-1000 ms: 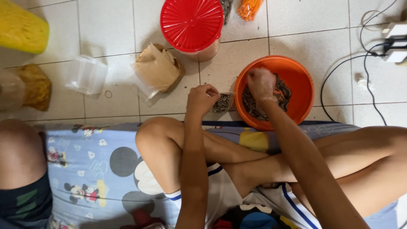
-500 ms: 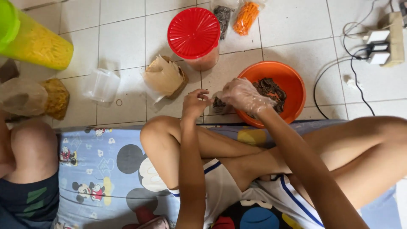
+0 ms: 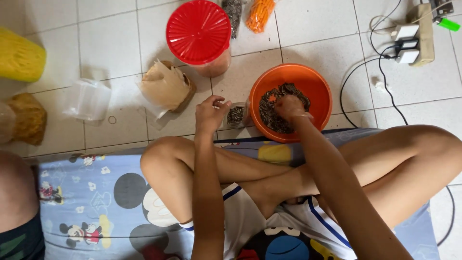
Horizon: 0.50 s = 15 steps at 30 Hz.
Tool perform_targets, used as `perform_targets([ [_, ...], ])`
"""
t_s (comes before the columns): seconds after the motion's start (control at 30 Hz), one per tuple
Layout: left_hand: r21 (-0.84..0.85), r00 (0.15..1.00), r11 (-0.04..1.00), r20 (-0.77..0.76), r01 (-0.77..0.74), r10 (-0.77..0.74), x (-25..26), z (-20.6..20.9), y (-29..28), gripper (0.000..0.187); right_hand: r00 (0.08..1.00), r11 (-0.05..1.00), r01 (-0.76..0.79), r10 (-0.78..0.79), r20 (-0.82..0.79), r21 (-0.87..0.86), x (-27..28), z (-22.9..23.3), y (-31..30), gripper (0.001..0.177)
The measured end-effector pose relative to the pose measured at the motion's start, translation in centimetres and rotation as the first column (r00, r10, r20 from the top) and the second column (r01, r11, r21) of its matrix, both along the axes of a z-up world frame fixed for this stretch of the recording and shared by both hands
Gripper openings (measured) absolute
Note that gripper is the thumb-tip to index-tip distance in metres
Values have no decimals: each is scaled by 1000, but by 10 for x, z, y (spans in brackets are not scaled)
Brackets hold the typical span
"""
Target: A person sitting on the floor is manually filling small plastic bags with various snacks from bowls and containers.
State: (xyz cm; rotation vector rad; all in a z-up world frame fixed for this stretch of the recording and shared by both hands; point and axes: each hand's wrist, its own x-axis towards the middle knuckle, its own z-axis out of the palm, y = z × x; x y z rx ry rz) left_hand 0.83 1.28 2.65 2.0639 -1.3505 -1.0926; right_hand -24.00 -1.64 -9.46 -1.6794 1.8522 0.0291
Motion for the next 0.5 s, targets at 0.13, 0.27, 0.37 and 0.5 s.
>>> perform_targets([
  [0.13,24,1000,1000,-4,3,-3,1,-6,-8,33,988,988,-150,151,34,-27,6,-32,-19,23],
  [0.27,-22,999,1000,-43,-10,9,3,-6,-21,30,937,938,-345,343,62,21,13,-21,-33,20],
  [0.37,-52,998,998,-63,-29,26,2,-2,-31,27,927,910,-376,368,76,177,18,31,-42,20],
  [0.5,-70,995,996,-96,-49,42,1,-2,-38,26,874,833,-464,485,6,302,28,65,-42,24],
])
